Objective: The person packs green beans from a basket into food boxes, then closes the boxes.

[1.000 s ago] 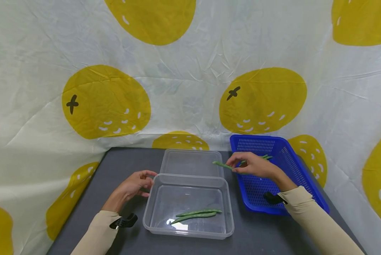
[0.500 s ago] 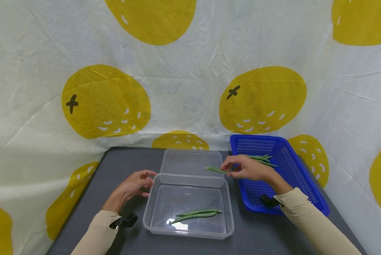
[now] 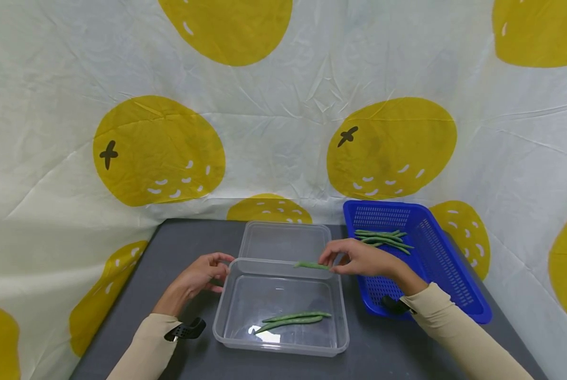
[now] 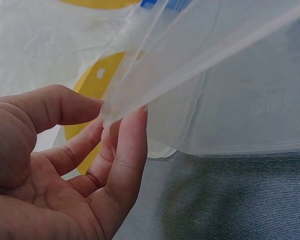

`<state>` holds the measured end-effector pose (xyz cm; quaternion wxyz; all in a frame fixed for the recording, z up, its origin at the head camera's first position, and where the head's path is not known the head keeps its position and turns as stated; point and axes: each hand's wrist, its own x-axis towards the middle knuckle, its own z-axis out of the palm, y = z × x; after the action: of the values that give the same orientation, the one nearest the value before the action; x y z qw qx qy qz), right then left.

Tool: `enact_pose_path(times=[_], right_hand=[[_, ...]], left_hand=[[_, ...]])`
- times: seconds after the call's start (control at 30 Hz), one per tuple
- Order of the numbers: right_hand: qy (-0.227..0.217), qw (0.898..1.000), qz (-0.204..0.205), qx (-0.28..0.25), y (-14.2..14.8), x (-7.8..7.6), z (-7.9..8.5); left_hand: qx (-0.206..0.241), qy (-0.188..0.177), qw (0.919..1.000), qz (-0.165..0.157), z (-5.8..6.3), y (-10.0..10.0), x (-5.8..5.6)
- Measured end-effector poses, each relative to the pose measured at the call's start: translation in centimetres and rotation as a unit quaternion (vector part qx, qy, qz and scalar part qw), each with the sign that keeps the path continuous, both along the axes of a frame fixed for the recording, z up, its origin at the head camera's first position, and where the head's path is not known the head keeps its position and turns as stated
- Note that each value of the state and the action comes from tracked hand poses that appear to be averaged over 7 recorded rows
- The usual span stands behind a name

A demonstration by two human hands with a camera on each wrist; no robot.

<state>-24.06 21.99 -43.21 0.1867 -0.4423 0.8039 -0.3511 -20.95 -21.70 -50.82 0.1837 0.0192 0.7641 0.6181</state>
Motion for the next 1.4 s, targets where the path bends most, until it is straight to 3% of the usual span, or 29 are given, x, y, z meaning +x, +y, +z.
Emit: enact_pose_path(times=[0.5, 0.7, 1.13, 1.4], right_hand=[[-0.014, 0.999, 0.037, -0.005, -2.4, 0.6, 0.0], [-0.024, 0.999, 0.034, 0.005, -2.8, 0.6, 0.2], [-0.010, 1.000, -0.018, -0.011, -0.2, -0.3, -0.5], [0.017, 0.996, -0.088, -0.007, 2.0, -1.1, -0.7]], left_hand=[[-0.003, -0.003, 1.0000, 0.009, -0.1, 0.1, 0.0], [0.004, -0.004, 1.0000, 0.002, 0.0, 0.1, 0.1], [0.001, -0.005, 1.0000, 0.001, 0.1, 0.0, 0.0], [0.009, -0.003, 0.9999, -0.005, -0.1, -0.2, -0.1]])
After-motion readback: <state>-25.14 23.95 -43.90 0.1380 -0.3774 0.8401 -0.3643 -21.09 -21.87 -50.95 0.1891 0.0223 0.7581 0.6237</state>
